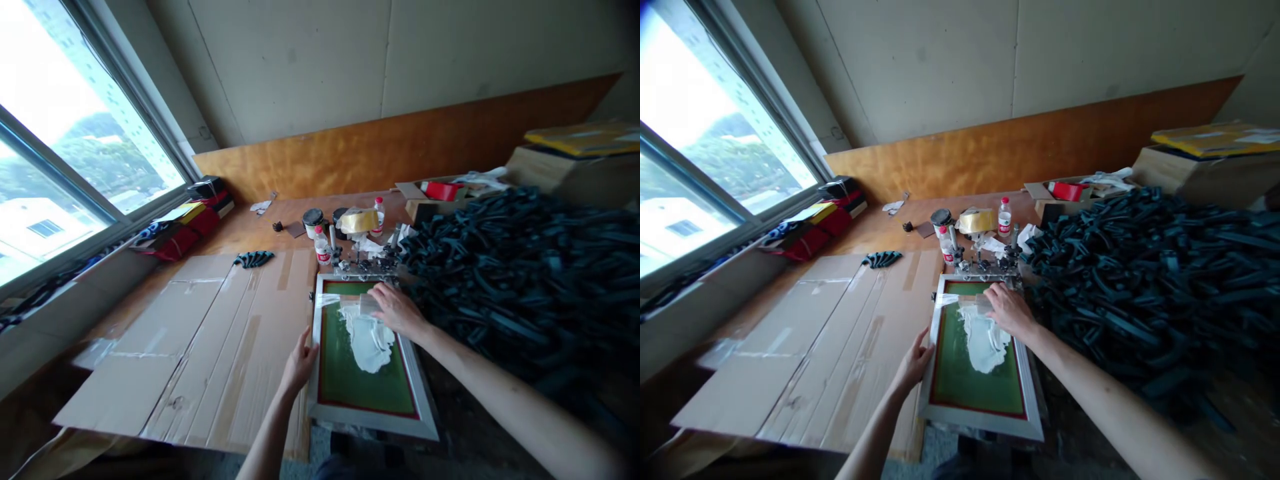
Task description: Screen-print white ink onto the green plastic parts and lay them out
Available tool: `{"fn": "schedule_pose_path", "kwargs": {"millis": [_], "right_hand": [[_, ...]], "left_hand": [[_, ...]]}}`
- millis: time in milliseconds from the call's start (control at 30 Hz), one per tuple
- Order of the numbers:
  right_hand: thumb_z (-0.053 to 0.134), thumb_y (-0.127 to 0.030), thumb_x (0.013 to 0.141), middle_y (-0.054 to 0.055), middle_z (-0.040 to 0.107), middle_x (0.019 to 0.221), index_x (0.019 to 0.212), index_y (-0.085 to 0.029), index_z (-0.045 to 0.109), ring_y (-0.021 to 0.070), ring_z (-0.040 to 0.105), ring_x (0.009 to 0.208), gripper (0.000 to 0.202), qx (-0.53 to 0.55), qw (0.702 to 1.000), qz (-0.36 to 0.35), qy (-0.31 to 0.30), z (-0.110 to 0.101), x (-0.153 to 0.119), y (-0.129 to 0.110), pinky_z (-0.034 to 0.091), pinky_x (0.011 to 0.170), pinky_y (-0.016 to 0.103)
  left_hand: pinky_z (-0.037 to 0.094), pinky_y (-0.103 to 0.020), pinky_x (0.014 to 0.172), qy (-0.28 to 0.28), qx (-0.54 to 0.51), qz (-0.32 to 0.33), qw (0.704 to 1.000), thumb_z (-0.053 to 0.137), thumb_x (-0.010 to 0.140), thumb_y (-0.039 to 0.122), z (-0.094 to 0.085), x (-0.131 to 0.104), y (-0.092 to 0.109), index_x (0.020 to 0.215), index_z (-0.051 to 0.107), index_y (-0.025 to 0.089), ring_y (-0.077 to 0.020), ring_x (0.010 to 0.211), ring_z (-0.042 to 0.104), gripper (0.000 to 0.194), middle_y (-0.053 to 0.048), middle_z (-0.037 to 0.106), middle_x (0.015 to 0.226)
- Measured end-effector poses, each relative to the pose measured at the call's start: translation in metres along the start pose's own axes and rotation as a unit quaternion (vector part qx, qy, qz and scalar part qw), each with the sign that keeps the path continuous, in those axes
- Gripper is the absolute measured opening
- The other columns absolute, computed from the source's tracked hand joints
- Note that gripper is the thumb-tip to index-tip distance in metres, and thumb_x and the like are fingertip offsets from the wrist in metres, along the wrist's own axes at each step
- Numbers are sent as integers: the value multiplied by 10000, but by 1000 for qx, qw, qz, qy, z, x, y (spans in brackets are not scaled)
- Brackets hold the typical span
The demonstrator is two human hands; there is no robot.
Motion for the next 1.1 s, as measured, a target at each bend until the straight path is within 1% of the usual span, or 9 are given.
{"fn": "schedule_pose_path", "kwargs": {"millis": [100, 200, 333, 467, 633, 733, 900, 1000, 1100], "right_hand": [[604, -138, 802, 72, 639, 887, 941, -173, 619, 206, 592, 886, 144, -22, 997, 16, -77, 22, -7, -22, 468, 753, 282], [483, -27, 792, 71, 638, 849, 852, -164, 604, 192, 577, 845, 193, -31, 996, -21, -81, 33, -37, -37, 441, 735, 276], [443, -35, 794, 75, 636, 852, 857, -161, 610, 196, 554, 843, 218, 15, 979, -181, -89, 27, -76, -54, 425, 761, 302], [481, -28, 740, 34, 616, 771, 773, -188, 589, 173, 539, 775, 196, 70, 968, -202, -129, 15, -70, -51, 408, 689, 272], [406, -39, 828, 84, 633, 846, 865, -147, 630, 205, 547, 859, 251, 48, 981, -188, 10, 18, -74, -58, 437, 763, 317], [433, -71, 837, 87, 639, 857, 892, -151, 641, 209, 557, 869, 230, 62, 975, -214, -3, 22, -91, -63, 451, 781, 328], [565, -192, 862, 29, 652, 929, 1096, -244, 619, 182, 588, 868, 246, 94, 989, -91, -68, 3, -38, -43, 473, 776, 287], [629, -273, 839, 28, 639, 980, 1347, -318, 479, 193, 608, 873, 531, 42, 998, -3, -41, -18, 10, -19, 484, 758, 287], [582, -388, 870, 50, 621, 980, 1371, -302, 465, 204, 611, 845, 522, 3, 997, 60, 42, -46, 26, 19, 476, 715, 286]], "left_hand": [[348, -211, 518, -3, 31, 25, 999, 501, 841, 497, -1, 5, -4, 1385, 431, 193, -111, 558, 486, 627, 51, 522, 627], [370, -214, 532, -19, 38, 42, 998, 460, 868, 476, -1, 4, -3, 1357, 462, 183, -121, 588, 519, 570, 30, 560, 662], [387, -214, 532, -20, 43, 30, 998, 464, 865, 492, -2, 1, -2, 1335, 493, 196, -130, 593, 536, 556, 25, 577, 654], [397, -216, 526, -11, 47, 14, 999, 499, 844, 515, -2, -1, 1, 1305, 529, 196, -135, 587, 541, 562, 24, 582, 636], [388, -205, 507, -11, 32, 8, 999, 502, 836, 530, -3, -2, 3, 1298, 531, 184, -119, 556, 524, 578, 35, 561, 615], [377, -204, 497, -14, 16, 7, 1000, 514, 820, 551, -3, -2, 3, 1297, 531, 182, -112, 540, 506, 603, 42, 545, 601], [306, -200, 452, -34, -38, 16, 999, 540, 779, 599, -6, -7, 15, 1344, 485, 165, -91, 482, 427, 715, 68, 483, 552], [248, -191, 427, -51, -84, 18, 995, 598, 732, 618, -15, -15, 36, 1418, 391, 170, -75, 440, 365, 845, 95, 434, 519], [298, -190, 458, -69, -148, 10, 986, 644, 714, 603, -29, -25, 70, 1320, 514, 154, -83, 489, 435, 766, 56, 524, 578]]}}
Point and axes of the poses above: each hand's wrist, its own x-axis towards the middle knuckle, its own z-axis out of the palm, y = z × x, the point moved 6 cm from there along x, towards the middle knuckle
